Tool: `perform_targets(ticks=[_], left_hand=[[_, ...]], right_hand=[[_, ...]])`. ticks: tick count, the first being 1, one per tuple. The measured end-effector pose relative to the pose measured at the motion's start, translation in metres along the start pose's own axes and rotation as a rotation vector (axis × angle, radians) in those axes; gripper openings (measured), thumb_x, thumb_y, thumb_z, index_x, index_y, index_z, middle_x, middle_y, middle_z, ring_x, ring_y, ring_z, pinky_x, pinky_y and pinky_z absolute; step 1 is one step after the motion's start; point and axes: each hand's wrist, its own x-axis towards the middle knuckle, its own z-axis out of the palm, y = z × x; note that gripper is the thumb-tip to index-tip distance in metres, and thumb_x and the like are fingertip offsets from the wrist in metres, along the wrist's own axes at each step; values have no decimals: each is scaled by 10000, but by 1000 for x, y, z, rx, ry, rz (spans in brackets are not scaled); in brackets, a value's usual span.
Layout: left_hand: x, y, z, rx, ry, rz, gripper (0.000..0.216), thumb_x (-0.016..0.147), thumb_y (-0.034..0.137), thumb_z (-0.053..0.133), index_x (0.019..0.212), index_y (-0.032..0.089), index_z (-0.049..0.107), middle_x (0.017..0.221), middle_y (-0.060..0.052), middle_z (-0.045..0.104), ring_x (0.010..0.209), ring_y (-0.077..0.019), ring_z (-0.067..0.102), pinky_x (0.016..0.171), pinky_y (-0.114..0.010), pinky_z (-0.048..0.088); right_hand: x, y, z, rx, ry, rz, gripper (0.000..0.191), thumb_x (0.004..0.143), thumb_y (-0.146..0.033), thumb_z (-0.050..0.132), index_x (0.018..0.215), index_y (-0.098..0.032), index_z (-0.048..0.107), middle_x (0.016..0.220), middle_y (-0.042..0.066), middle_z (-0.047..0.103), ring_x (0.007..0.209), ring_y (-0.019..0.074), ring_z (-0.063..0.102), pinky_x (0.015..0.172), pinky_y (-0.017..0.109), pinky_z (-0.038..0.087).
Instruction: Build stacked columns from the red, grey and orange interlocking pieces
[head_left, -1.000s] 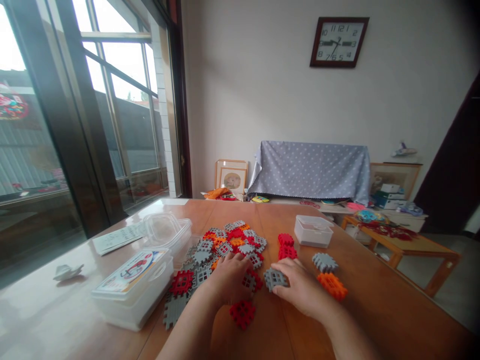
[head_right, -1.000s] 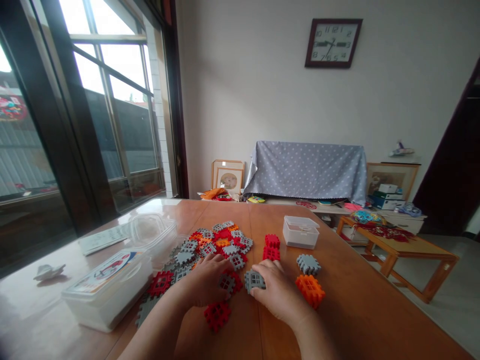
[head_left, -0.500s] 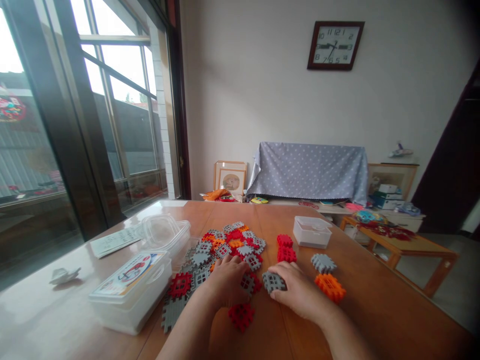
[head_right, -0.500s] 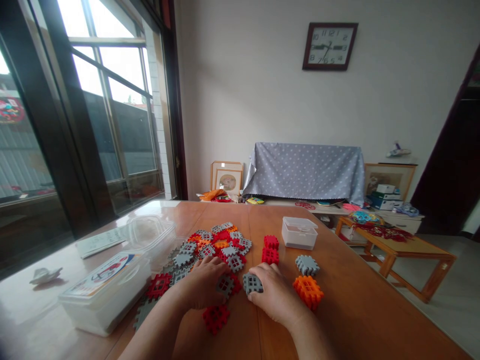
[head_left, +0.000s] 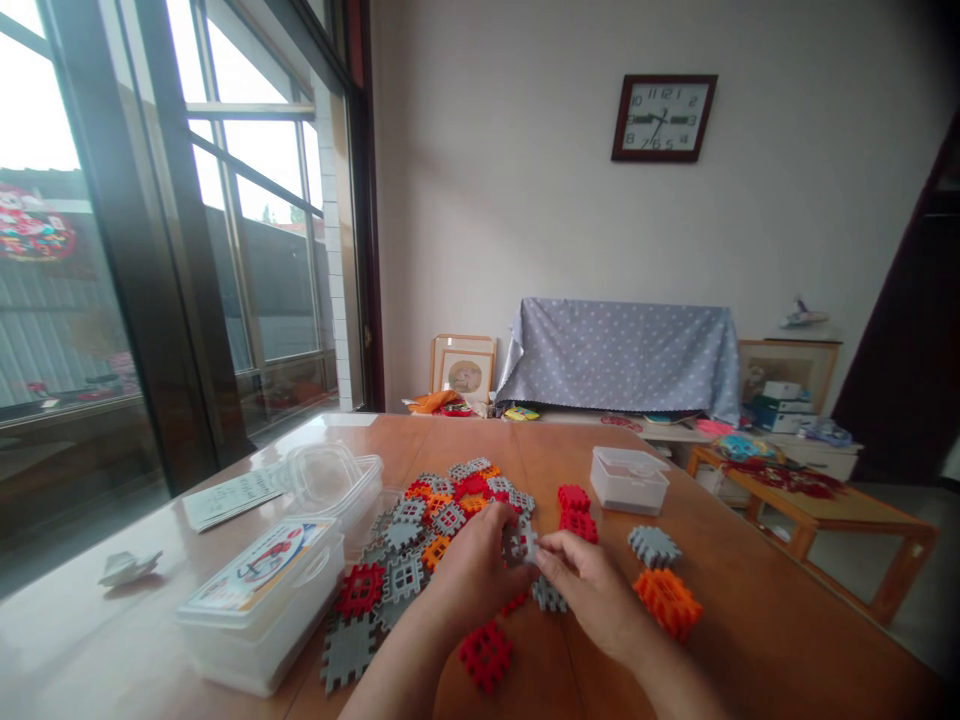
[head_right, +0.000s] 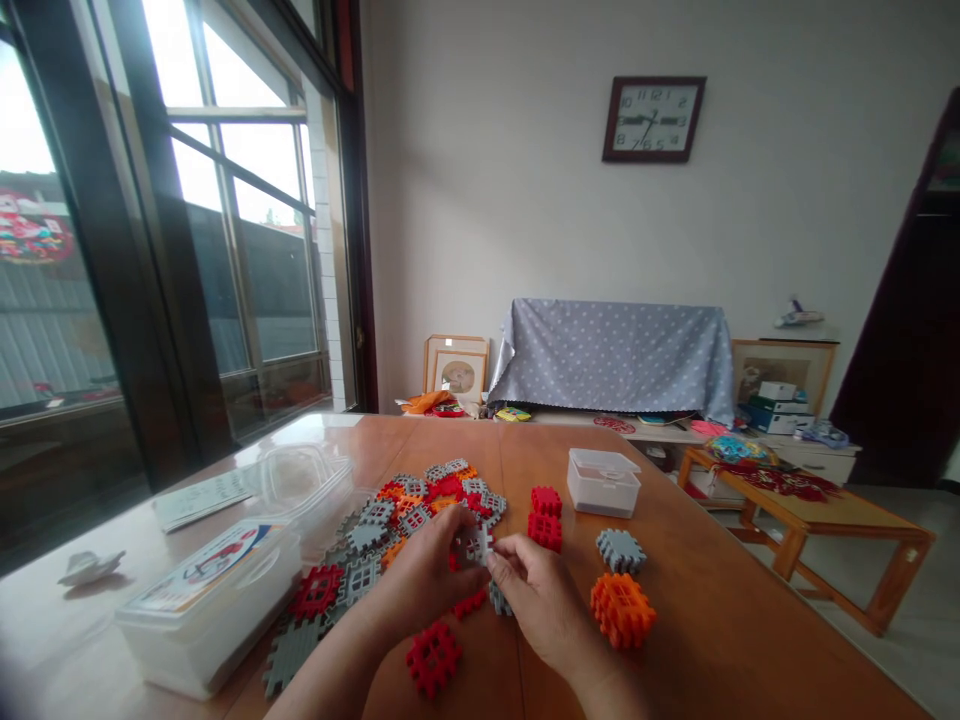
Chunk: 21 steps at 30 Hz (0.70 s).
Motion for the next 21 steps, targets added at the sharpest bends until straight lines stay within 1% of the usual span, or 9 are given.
perform_targets(ticks=[2,4,7,9,11,13,17,19,21], left_hand=[[0,4,8,-118,9,-13,381,728,316,757,1047,207,582,974,-36,642,843,-185,560,701,-266,381],[0,7,14,-244,1,-21,398,724,318,775,1056,202,587,942,-20,638,816,-169,549,692,-257,377],[2,10,16,-480,-10,-67,265,823,403,700,933,183,602,813,0,598,741,-142,512,654,-247,363],[5,11,16,-662,-16,-149,278,855,444,658,852,173,595,723,19,545,663,-118,467,609,-239,339],[6,12,18,-835,-30,-223,295,811,440,701,840,165,597,682,33,523,617,-100,443,587,-231,325],[7,12,20,-968,-37,-273,307,743,396,761,856,160,602,682,37,546,598,-88,456,579,-220,329],[8,9,24,-1084,2,-396,300,691,328,773,830,185,548,674,36,592,570,-98,551,541,-208,344],[8,6,25,-1118,30,-441,311,683,326,769,813,196,518,664,32,609,591,-119,611,543,-205,370],[8,5,25,-1153,50,-473,332,666,326,783,811,197,513,672,23,633,623,-130,649,567,-202,405]], right_hand=[[1,0,1,94,14,-10,335,956,-516,550,931,-208,678,879,17,707,856,214,649,776,314,512],[2,1,-1,160,65,-3,345,952,-524,556,929,-203,682,872,18,700,861,217,645,765,311,514],[3,0,-8,168,132,42,392,934,-559,573,1029,-205,711,870,23,708,856,224,646,735,308,515],[3,-2,-10,141,133,48,427,925,-575,580,1081,-206,726,883,31,723,843,226,650,727,310,516],[2,-4,-10,135,115,25,437,924,-576,583,1087,-201,737,922,44,738,879,234,662,777,324,527],[2,-5,-9,151,124,12,440,925,-575,587,1112,-202,729,969,55,747,943,246,675,851,343,534],[3,1,-6,108,260,3,496,920,-577,591,1248,-210,660,1069,90,742,1009,265,686,902,380,551],[3,5,-5,42,324,-47,504,917,-551,601,1292,-215,629,1168,118,716,1075,276,671,929,398,553],[3,7,-4,-28,341,-106,491,908,-500,622,1320,-232,605,1277,126,671,1139,280,646,966,414,545]])
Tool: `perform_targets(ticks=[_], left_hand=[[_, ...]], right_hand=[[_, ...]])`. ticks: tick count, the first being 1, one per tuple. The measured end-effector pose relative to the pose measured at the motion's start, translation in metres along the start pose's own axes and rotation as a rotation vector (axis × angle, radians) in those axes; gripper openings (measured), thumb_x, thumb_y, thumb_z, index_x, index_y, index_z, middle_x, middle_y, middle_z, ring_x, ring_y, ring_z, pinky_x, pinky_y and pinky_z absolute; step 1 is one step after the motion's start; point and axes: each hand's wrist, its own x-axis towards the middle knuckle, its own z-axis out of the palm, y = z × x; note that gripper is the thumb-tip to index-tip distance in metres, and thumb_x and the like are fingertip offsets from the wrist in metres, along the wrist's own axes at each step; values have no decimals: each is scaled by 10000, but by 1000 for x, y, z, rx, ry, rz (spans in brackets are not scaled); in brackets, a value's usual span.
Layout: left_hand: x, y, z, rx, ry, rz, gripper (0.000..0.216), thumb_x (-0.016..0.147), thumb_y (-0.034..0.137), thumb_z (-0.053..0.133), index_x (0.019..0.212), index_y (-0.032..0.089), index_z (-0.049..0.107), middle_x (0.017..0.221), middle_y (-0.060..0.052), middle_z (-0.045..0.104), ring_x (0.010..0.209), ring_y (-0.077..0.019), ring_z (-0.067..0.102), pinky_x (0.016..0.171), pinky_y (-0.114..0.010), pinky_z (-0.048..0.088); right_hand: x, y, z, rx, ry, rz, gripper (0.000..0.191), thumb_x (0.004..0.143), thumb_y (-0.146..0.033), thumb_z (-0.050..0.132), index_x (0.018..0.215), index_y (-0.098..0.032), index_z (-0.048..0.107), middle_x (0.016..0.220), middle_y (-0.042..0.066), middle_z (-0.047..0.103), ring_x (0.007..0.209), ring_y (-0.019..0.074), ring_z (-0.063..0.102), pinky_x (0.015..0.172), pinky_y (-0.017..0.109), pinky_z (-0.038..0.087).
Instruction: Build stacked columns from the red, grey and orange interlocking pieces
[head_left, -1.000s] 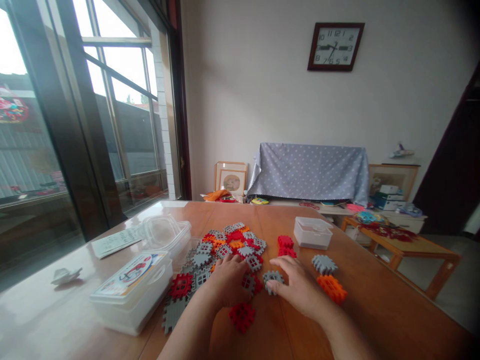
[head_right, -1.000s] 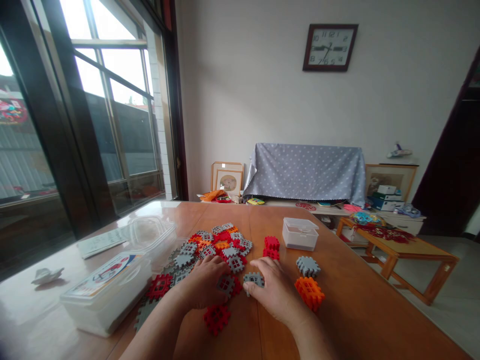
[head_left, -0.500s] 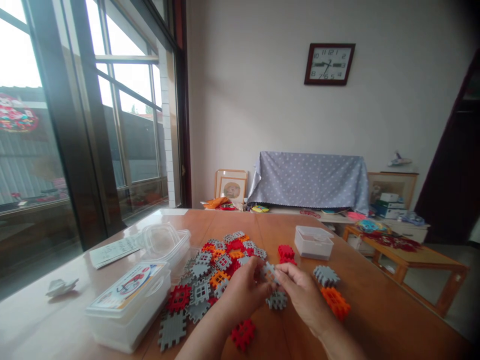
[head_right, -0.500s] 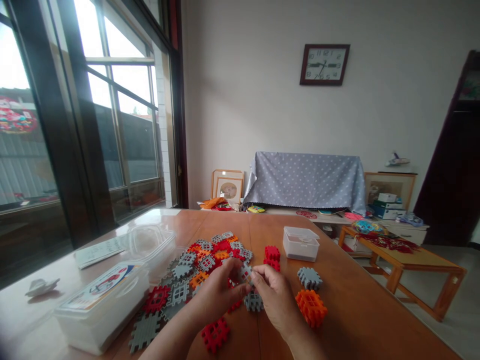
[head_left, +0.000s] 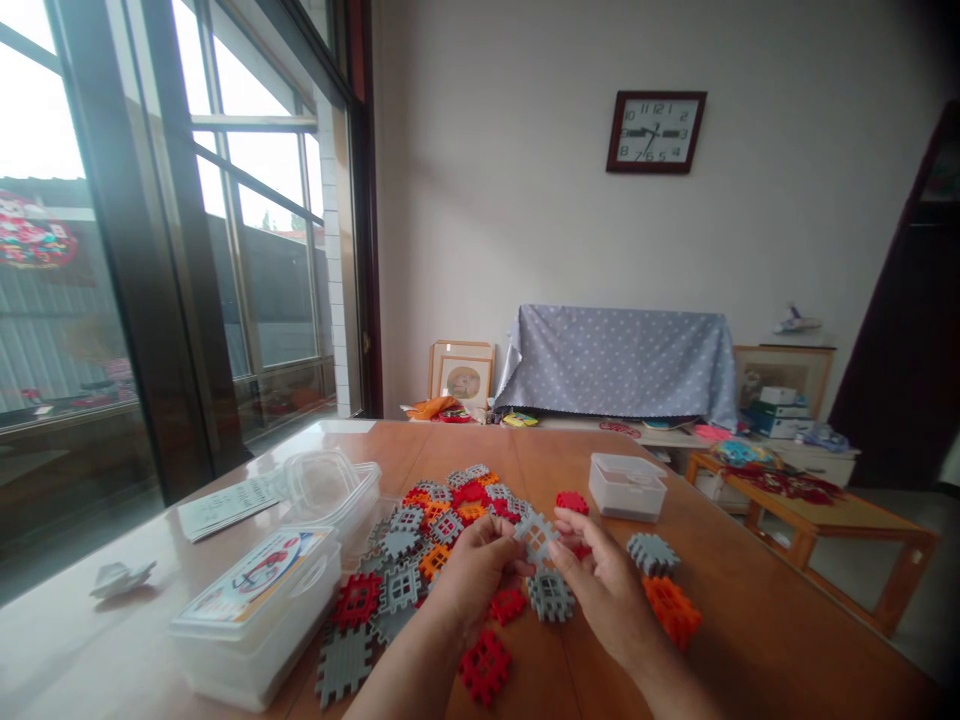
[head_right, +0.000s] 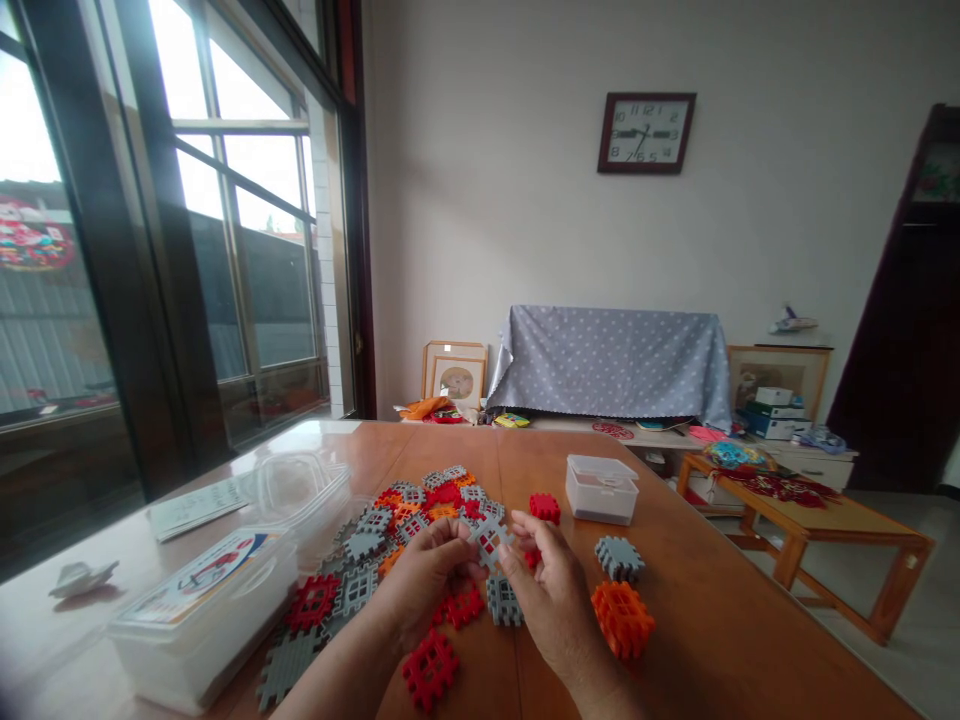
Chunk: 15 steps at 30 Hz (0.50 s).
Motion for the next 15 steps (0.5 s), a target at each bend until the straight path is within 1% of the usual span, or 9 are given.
perform_targets(ticks=[3,6,8,11,13,15], left_hand=[[0,2,-1,-63,12,-20,350,651,315,802,824,195,522,693,15,660,639,-124,664,594,-197,437],[-1,4,0,-110,-7,-31,364,639,290,813,824,198,513,673,28,651,618,-113,654,594,-193,445],[0,4,0,-115,-16,-49,381,634,285,816,845,201,510,689,25,662,625,-120,666,594,-198,453],[2,3,-1,-82,-22,-74,413,628,299,821,905,199,531,749,0,699,647,-138,688,590,-207,459],[3,2,-2,-63,-27,-73,420,628,307,820,926,194,545,768,-11,709,650,-140,692,594,-209,461],[3,1,-2,-62,-26,-59,408,634,305,817,916,192,544,766,-11,708,653,-140,693,607,-213,468]], right_hand=[[-2,0,2,-108,-20,-70,534,867,-431,669,1364,-262,571,1359,108,626,1165,281,630,998,432,534],[-4,-2,4,-198,-23,-88,618,827,-408,702,1406,-273,530,1347,98,626,1105,279,649,957,430,552],[-3,-3,5,-237,-21,-96,597,831,-373,684,1399,-273,530,1303,95,640,1044,268,661,928,428,559],[-3,-3,4,-269,-23,-121,559,842,-309,640,1389,-273,530,1263,97,643,993,254,662,928,432,554],[-3,-4,2,-273,-32,-135,585,841,-290,631,1412,-280,505,1305,103,612,1010,251,659,937,428,554],[-3,-4,1,-280,-44,-143,620,840,-287,636,1439,-293,476,1369,104,567,1074,256,645,957,423,550]])
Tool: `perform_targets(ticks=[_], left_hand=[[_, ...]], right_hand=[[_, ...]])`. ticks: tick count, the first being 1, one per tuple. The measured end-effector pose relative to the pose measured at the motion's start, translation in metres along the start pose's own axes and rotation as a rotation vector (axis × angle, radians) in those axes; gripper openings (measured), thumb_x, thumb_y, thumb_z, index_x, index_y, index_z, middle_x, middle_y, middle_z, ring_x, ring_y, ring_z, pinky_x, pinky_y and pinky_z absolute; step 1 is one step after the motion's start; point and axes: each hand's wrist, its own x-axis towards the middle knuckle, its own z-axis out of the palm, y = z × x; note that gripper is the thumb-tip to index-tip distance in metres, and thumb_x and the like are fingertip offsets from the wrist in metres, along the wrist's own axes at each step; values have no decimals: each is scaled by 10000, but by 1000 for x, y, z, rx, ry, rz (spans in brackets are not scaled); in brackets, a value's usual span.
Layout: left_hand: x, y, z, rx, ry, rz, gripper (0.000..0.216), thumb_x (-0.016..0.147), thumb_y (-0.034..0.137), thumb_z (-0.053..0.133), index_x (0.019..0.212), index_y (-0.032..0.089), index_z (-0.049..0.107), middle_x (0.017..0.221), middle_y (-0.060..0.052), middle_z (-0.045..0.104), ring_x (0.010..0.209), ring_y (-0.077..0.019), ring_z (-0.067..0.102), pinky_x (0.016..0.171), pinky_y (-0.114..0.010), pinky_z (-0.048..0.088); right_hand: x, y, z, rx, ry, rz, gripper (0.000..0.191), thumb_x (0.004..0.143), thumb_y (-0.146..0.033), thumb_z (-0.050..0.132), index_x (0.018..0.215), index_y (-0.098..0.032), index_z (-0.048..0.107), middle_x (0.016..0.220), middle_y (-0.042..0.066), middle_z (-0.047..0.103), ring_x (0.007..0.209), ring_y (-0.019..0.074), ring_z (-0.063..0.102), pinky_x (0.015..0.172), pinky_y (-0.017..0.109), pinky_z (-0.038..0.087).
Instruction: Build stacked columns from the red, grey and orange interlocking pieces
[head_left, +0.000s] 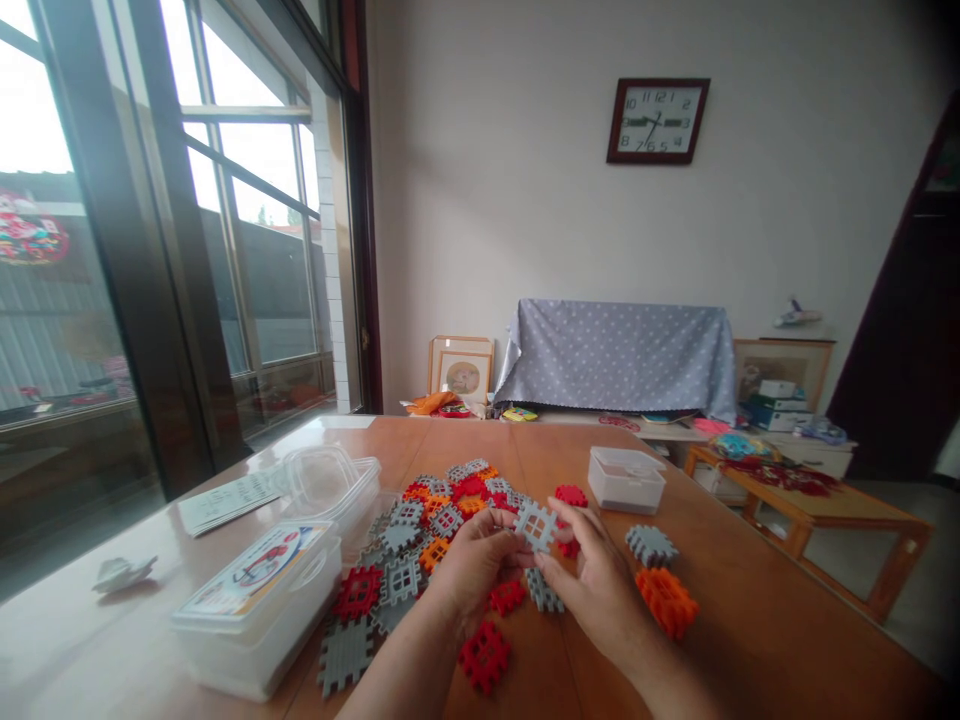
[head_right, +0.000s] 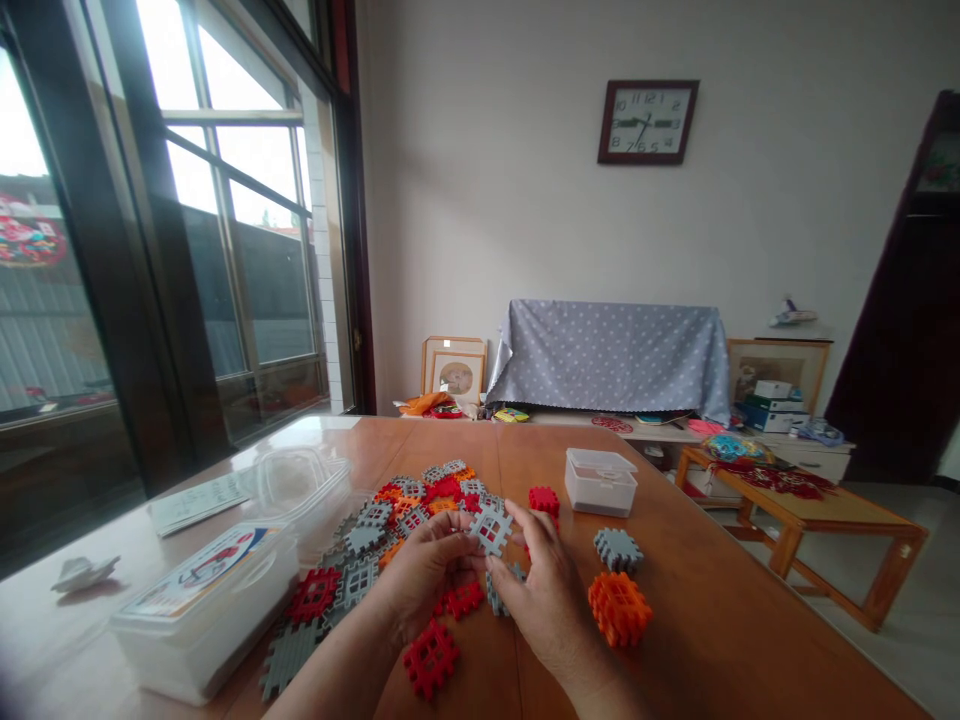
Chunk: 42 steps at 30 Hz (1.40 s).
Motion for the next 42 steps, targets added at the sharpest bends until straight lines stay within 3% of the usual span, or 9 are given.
perform_targets(ticks=[6,10,15,17,21,26,30,34,42], left_hand=[[-5,0,3,37,-36,-11,394,668,293,798,933,200,522,823,-23,714,697,-164,711,629,-230,474],[-4,-1,2,190,-5,-21,246,755,279,677,937,200,532,826,-22,693,719,-166,686,641,-252,468],[-4,-3,-5,851,79,192,67,749,183,560,815,194,566,700,9,604,659,-145,554,587,-254,344],[-6,-3,-8,1084,29,258,114,717,185,588,830,196,591,765,-6,638,705,-160,553,604,-265,331],[-7,-8,-12,1267,-72,306,287,693,238,638,979,212,631,963,-56,699,865,-227,601,696,-291,392],[-3,-18,-14,1409,-109,319,491,645,217,653,1134,238,617,1090,-80,699,1029,-287,594,806,-322,440],[1,-25,-14,1453,-95,359,528,646,212,646,1170,252,592,1042,-54,694,1026,-277,588,806,-309,443],[5,-31,-12,1445,-66,364,538,646,191,637,1177,253,577,1015,-41,693,1015,-270,584,807,-306,434],[5,-33,-6,1441,-61,337,497,665,191,638,1156,260,594,1046,-62,674,1033,-280,578,825,-319,429]], right_hand=[[3,2,-6,-124,-31,-35,560,838,-317,663,1385,-287,549,1347,92,590,1247,283,573,1066,431,485],[4,14,-13,-171,-122,14,546,817,-280,644,1358,-254,583,1328,89,631,1242,278,588,1076,430,469],[-1,32,-18,-157,-267,132,580,783,-256,654,1360,-237,591,1303,106,659,1223,289,613,1066,461,464],[-2,36,-19,-135,-302,142,563,779,-246,659,1339,-248,607,1309,99,662,1237,286,608,1080,463,450],[-4,39,-20,-87,-334,160,588,756,-229,682,1339,-240,609,1351,107,648,1281,289,583,1105,465,424],[-5,41,-20,-28,-365,254,575,775,-220,641,1346,-221,584,1312,120,655,1211,264,621,1039,418,469],[-3,40,-19,-52,-372,296,402,823,-216,577,1222,-197,617,1068,85,706,928,209,678,825,321,513],[-2,43,-14,-78,-364,279,293,835,-199,551,1122,-200,614,822,17,691,748,186,649,650,273,449],[-4,48,-5,-42,-367,285,335,794,-136,560,1120,-208,598,873,11,692,737,154,637,627,238,409]])
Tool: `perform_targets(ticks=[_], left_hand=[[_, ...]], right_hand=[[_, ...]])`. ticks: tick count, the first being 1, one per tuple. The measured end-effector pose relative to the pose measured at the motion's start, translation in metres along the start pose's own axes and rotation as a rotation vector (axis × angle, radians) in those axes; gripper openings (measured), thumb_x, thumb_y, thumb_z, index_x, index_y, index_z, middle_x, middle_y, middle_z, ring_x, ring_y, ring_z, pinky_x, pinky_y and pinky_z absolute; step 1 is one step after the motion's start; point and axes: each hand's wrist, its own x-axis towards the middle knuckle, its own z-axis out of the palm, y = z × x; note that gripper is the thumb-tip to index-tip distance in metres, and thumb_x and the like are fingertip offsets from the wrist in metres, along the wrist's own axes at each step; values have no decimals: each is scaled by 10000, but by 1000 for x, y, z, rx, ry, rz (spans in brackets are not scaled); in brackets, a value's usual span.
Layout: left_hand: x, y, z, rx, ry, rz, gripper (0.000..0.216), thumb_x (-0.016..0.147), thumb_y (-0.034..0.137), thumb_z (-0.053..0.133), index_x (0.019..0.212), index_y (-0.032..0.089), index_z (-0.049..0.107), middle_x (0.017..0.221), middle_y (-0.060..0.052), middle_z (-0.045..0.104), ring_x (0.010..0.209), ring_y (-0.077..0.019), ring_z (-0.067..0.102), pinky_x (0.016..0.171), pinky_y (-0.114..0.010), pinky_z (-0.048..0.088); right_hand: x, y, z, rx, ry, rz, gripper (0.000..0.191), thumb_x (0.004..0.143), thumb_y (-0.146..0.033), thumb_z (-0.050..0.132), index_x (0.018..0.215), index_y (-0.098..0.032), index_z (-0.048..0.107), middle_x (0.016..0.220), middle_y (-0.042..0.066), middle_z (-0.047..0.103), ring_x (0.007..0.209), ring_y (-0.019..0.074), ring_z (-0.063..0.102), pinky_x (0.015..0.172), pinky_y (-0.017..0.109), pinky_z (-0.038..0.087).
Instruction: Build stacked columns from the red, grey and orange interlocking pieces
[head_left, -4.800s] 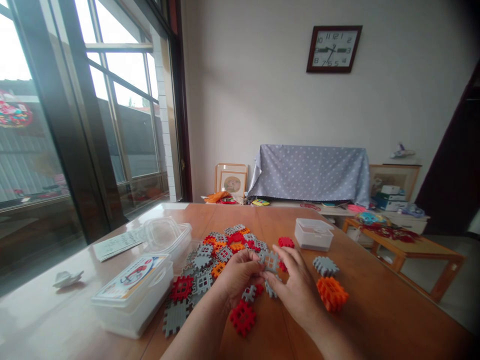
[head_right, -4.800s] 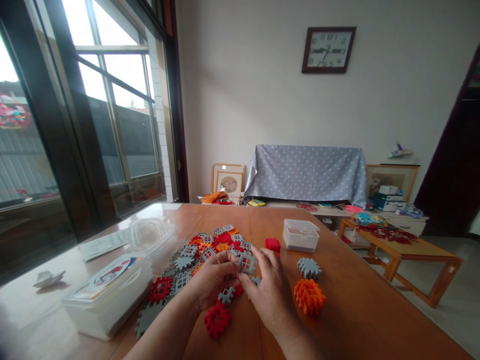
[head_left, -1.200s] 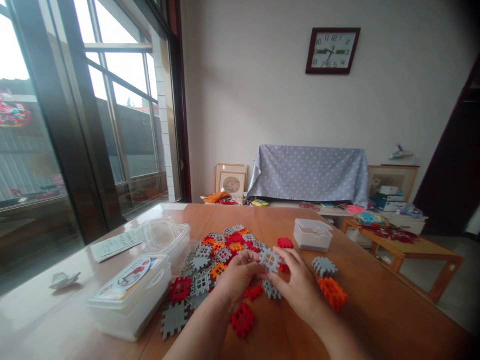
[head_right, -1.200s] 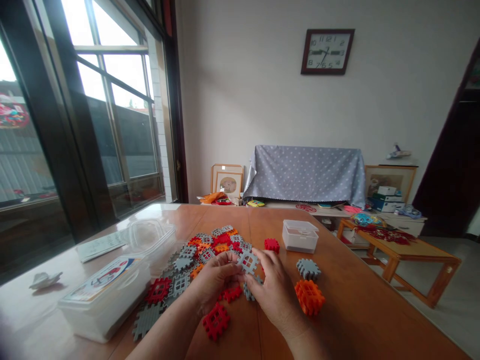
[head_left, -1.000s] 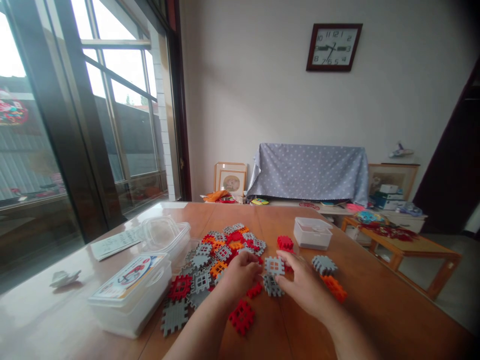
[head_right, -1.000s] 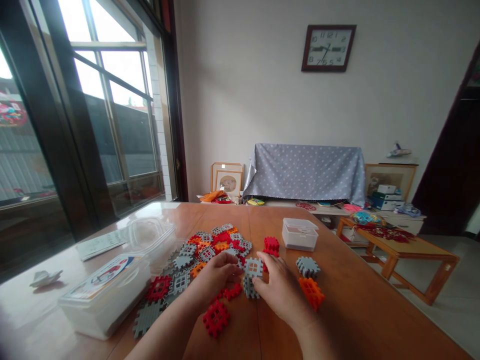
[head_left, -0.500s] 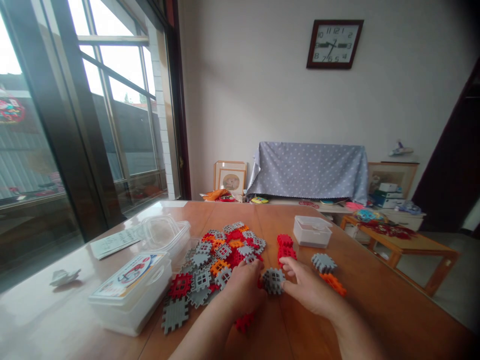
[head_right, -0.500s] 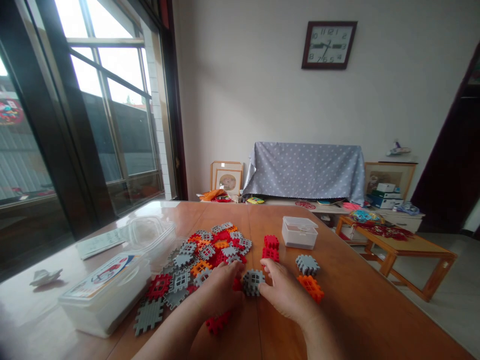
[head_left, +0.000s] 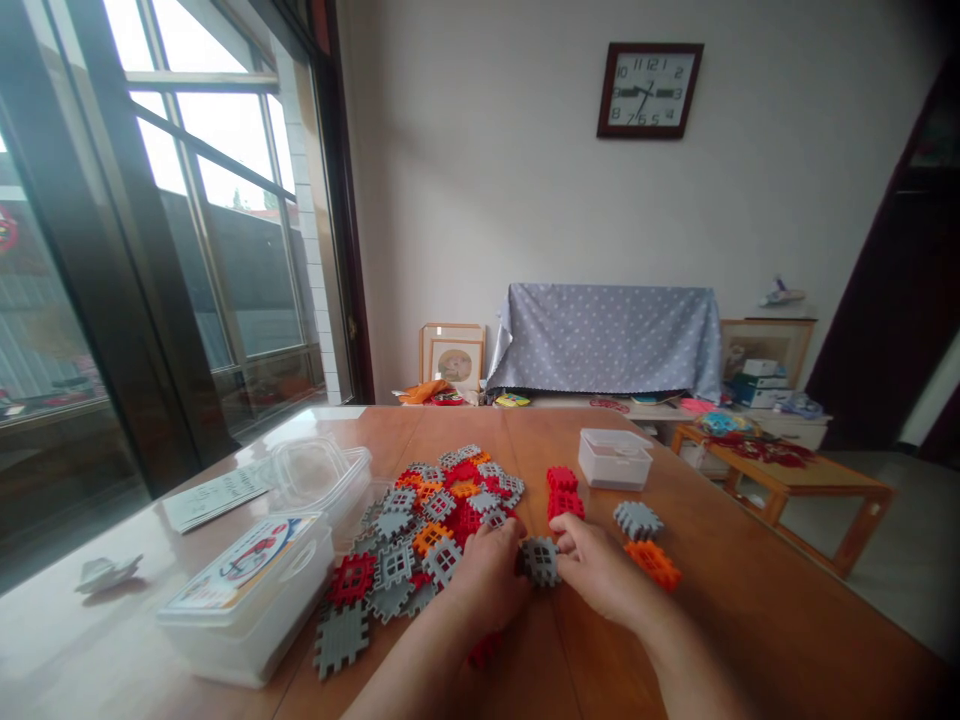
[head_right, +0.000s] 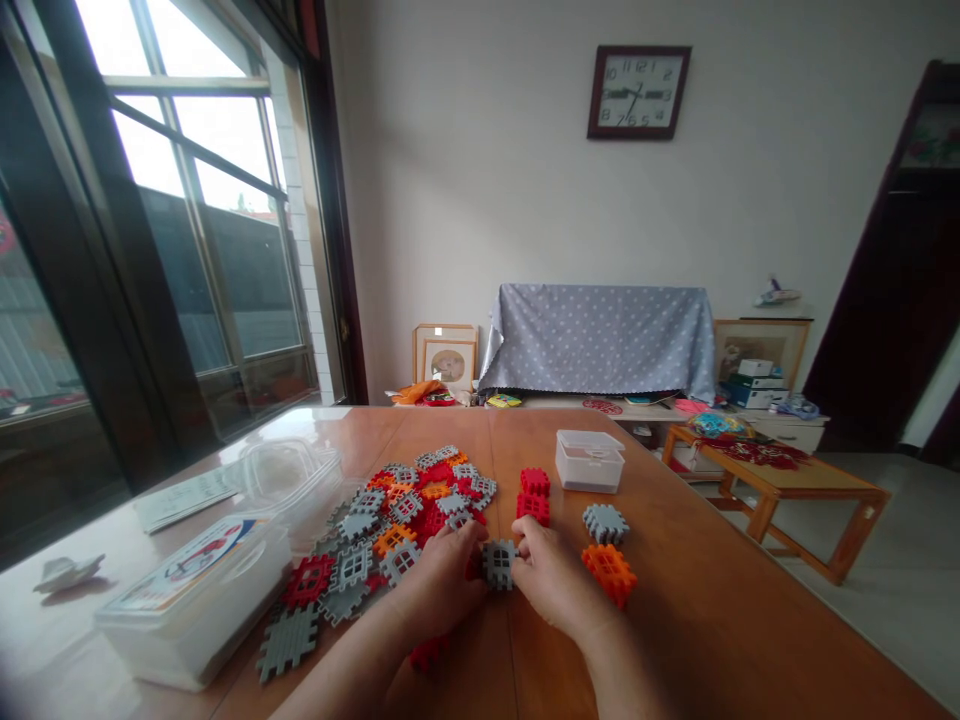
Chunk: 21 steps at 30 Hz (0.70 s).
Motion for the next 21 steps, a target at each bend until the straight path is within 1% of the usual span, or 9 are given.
perform_targets(ticks=[4,7,9,12,15,18,21], left_hand=[[-1,1,-3,0,-18,16,517,667,199,637,1178,258,590,1053,-64,676,1057,-286,572,840,-327,431],[-1,1,-7,23,-22,43,564,646,274,695,1200,246,590,1182,-78,646,1123,-306,550,890,-353,436],[-1,1,-10,28,-28,57,638,626,339,738,1238,241,584,1274,-89,611,1172,-325,529,927,-375,435],[-2,1,-10,3,-50,71,729,627,366,751,1318,241,556,1328,-93,598,1218,-336,510,984,-392,427],[-1,1,-5,-22,-53,68,703,643,319,728,1321,248,558,1272,-80,643,1196,-325,530,998,-385,427],[1,-1,0,-41,-22,32,624,656,271,705,1269,265,587,1182,-61,678,1128,-299,573,946,-355,451],[3,-1,1,-40,-16,14,568,673,249,690,1233,272,601,1143,-48,686,1088,-277,594,900,-327,464]], right_hand=[[-2,-4,-2,0,6,1,317,818,-146,544,1126,-201,593,851,6,689,737,152,636,633,237,406],[-2,-7,-6,-15,14,9,302,833,-144,521,1124,-193,586,785,-9,679,711,153,627,626,241,396],[-1,-8,-8,-34,21,20,309,828,-126,506,1120,-187,586,745,-16,671,690,153,615,618,245,384],[0,-9,-10,-58,29,37,328,826,-109,495,1131,-185,592,698,-25,651,671,153,597,611,251,359],[0,-7,-10,-57,43,56,351,843,-105,479,1165,-189,589,668,-32,629,647,146,579,600,252,331],[-1,-4,-7,-35,47,65,361,861,-114,466,1195,-196,576,676,-32,624,628,136,566,580,251,304],[0,-2,-6,-10,27,70,370,864,-116,466,1210,-201,567,685,-34,618,630,130,567,568,244,294]])
